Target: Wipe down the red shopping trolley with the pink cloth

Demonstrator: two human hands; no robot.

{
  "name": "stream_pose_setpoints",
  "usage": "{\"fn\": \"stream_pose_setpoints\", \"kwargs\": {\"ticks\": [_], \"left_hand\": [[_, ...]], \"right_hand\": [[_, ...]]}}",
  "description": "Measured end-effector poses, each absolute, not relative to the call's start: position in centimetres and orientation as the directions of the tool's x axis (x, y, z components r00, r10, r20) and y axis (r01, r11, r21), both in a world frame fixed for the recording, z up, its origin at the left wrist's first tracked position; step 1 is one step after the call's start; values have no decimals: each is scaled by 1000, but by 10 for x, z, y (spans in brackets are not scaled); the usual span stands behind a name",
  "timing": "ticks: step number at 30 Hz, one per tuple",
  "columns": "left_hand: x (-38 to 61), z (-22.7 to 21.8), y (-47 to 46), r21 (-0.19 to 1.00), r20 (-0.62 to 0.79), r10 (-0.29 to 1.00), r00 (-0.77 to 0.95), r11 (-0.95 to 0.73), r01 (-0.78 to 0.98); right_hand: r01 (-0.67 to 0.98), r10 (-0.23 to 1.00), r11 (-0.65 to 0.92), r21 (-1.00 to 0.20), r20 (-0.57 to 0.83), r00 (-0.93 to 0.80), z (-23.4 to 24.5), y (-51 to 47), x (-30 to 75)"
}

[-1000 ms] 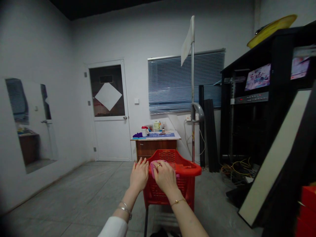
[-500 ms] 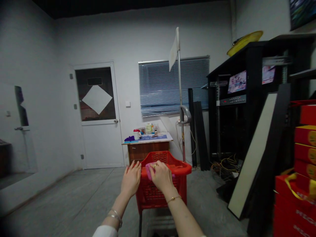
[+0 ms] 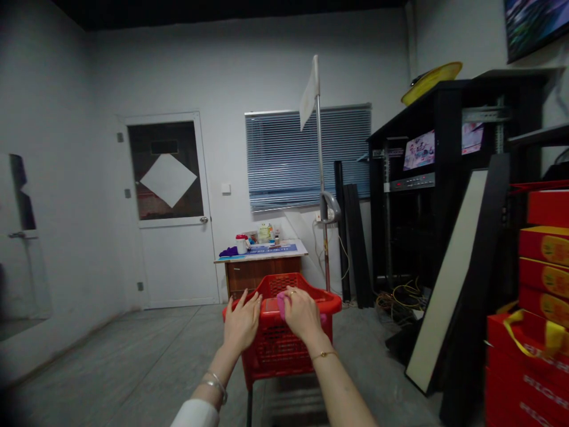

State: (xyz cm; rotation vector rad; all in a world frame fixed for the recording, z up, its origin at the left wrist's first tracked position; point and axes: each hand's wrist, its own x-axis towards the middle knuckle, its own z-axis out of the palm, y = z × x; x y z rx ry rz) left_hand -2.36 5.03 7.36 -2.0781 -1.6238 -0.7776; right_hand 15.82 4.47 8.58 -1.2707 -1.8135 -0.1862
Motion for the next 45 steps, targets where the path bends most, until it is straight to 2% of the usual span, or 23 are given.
{"fn": "stream_pose_setpoints", "kwargs": {"ticks": [3, 6, 8, 11, 13, 18, 21, 25, 28, 33, 36, 38, 42, 45], "left_hand": [[-29, 73, 50, 39, 633, 754, 174, -255, 966], [-35, 75, 48, 31, 632, 754, 178, -254, 967], [-37, 75, 46, 31, 637, 750, 178, -256, 966], [-34, 77, 43, 54, 640, 749, 169, -263, 963], [-31, 78, 41, 70, 634, 756, 162, -265, 962], [-34, 77, 43, 40, 635, 751, 180, -265, 963], [-42, 75, 44, 24, 634, 749, 194, -269, 963], [-43, 74, 45, 42, 639, 747, 185, -274, 961], [-37, 74, 45, 49, 646, 742, 180, -276, 960], [-36, 75, 45, 45, 629, 752, 194, -284, 958], [-43, 76, 44, 42, 618, 759, 205, -292, 955], [-45, 76, 44, 54, 620, 759, 196, -291, 955], [-38, 75, 45, 78, 632, 756, 169, -278, 957], [-32, 74, 46, 71, 638, 751, 171, -278, 958]], "right_hand": [[796, 663, 537, -280, 724, -193, 94, 36, 130], [787, 662, 553, -273, 718, -216, 94, 33, 141], [798, 694, 506, -327, 704, -151, 91, 37, 168], [835, 740, 352, -423, 672, 28, 87, 42, 199], [851, 724, 315, -420, 686, 71, 86, 41, 192], [802, 630, 524, -287, 764, -138, 89, 28, 121], [771, 647, 557, -308, 743, -171, 89, 27, 128], [805, 706, 428, -412, 708, -13, 85, 38, 190], [845, 712, 324, -426, 698, 78, 84, 40, 198], [817, 645, 498, -290, 754, -125, 92, 31, 128], [803, 644, 532, -269, 745, -177, 93, 30, 126], [809, 663, 499, -309, 738, -127, 89, 34, 153], [851, 697, 328, -410, 713, 75, 82, 41, 200], [861, 687, 333, -386, 724, 59, 85, 37, 179]]}}
